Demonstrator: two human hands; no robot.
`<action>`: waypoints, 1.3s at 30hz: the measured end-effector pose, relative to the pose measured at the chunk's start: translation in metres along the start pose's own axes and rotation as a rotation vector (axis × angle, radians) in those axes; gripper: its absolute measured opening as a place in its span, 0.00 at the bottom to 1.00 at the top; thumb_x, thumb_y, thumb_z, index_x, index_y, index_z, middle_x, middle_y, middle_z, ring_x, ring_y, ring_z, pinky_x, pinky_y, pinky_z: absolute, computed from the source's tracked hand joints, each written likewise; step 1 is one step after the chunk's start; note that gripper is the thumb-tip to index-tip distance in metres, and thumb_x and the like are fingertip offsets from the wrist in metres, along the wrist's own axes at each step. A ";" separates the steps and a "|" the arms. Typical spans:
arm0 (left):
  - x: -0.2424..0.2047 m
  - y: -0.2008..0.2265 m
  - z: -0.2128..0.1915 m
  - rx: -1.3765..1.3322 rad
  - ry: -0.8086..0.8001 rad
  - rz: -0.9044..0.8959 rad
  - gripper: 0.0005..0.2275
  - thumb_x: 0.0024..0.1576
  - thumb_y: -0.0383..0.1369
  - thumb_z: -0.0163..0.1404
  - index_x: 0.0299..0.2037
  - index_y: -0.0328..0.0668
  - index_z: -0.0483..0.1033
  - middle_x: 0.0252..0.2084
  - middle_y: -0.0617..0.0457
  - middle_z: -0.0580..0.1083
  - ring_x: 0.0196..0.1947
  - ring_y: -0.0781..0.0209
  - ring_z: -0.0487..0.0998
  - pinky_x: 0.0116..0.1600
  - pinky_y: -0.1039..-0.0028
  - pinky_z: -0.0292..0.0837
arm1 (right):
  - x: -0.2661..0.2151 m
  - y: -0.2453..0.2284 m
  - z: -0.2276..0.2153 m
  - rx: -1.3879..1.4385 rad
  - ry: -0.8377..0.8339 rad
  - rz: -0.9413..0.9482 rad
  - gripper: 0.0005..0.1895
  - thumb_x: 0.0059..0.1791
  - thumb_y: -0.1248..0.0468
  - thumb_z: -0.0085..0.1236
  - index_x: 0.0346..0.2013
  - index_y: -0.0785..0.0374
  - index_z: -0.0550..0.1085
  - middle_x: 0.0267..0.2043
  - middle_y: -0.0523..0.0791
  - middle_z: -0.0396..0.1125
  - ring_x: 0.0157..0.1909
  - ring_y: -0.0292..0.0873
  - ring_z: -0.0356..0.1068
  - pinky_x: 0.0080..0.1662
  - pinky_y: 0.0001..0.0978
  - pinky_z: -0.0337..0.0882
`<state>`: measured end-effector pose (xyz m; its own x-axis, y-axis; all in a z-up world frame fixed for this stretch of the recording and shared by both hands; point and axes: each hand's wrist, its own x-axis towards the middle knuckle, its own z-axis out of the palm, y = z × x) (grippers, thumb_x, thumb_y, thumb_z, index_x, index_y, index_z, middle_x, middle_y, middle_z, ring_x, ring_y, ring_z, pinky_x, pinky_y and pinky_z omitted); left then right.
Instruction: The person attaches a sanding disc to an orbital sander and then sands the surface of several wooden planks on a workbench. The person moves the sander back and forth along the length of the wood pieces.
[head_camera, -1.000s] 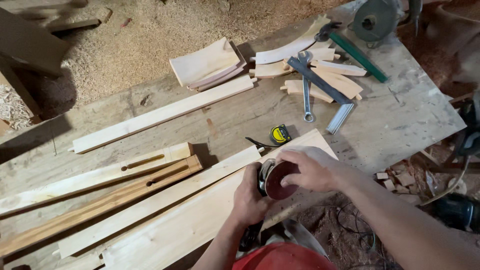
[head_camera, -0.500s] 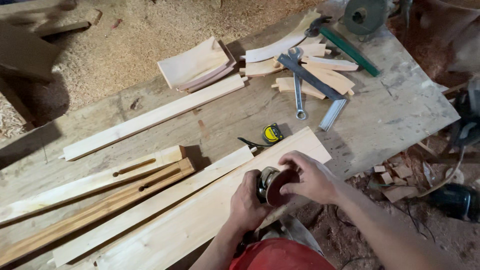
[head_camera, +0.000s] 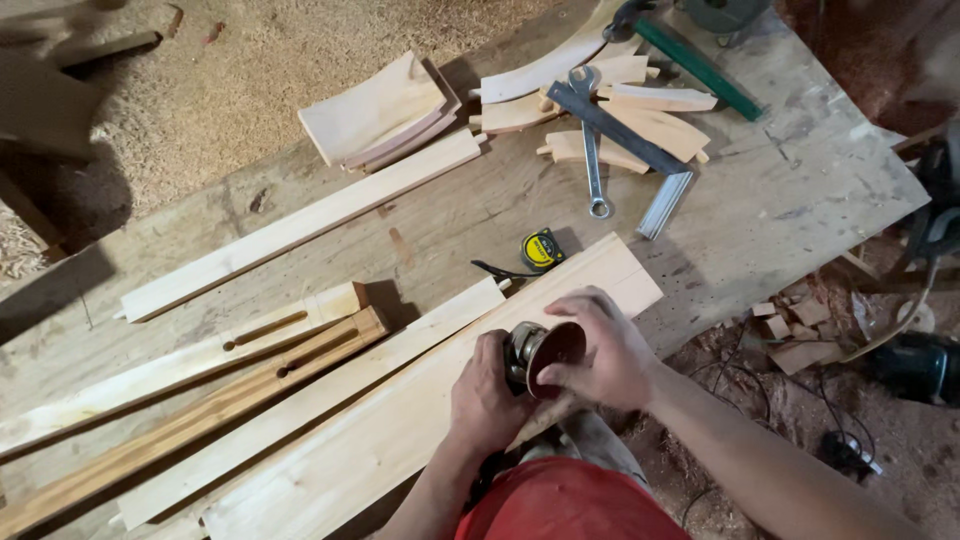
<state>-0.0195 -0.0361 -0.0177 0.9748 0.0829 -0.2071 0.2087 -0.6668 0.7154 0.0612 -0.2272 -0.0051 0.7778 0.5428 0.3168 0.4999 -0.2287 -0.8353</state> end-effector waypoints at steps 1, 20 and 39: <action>0.000 -0.001 -0.001 -0.002 -0.007 0.024 0.36 0.41 0.40 0.69 0.57 0.43 0.62 0.53 0.44 0.71 0.50 0.39 0.76 0.48 0.55 0.73 | 0.004 -0.007 -0.002 -0.225 0.018 -0.198 0.28 0.44 0.45 0.62 0.47 0.63 0.72 0.41 0.47 0.66 0.46 0.46 0.66 0.50 0.40 0.69; 0.007 0.046 -0.009 0.102 0.031 0.039 0.35 0.44 0.37 0.65 0.60 0.40 0.60 0.59 0.44 0.67 0.55 0.38 0.72 0.54 0.53 0.71 | 0.020 0.016 0.026 0.035 0.460 -0.126 0.18 0.59 0.62 0.45 0.27 0.67 0.70 0.26 0.47 0.63 0.28 0.43 0.64 0.34 0.37 0.65; -0.029 -0.004 -0.002 -0.355 -0.257 -0.246 0.30 0.43 0.38 0.63 0.57 0.39 0.69 0.42 0.43 0.79 0.44 0.49 0.83 0.51 0.62 0.77 | -0.003 0.032 -0.027 0.319 0.634 0.412 0.15 0.61 0.52 0.48 0.53 0.60 0.67 0.43 0.42 0.63 0.45 0.38 0.62 0.48 0.30 0.67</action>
<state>-0.0479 -0.0344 -0.0128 0.8519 -0.0092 -0.5236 0.4870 -0.3535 0.7986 0.0849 -0.2584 -0.0207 0.9906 -0.1168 0.0705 0.0689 -0.0174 -0.9975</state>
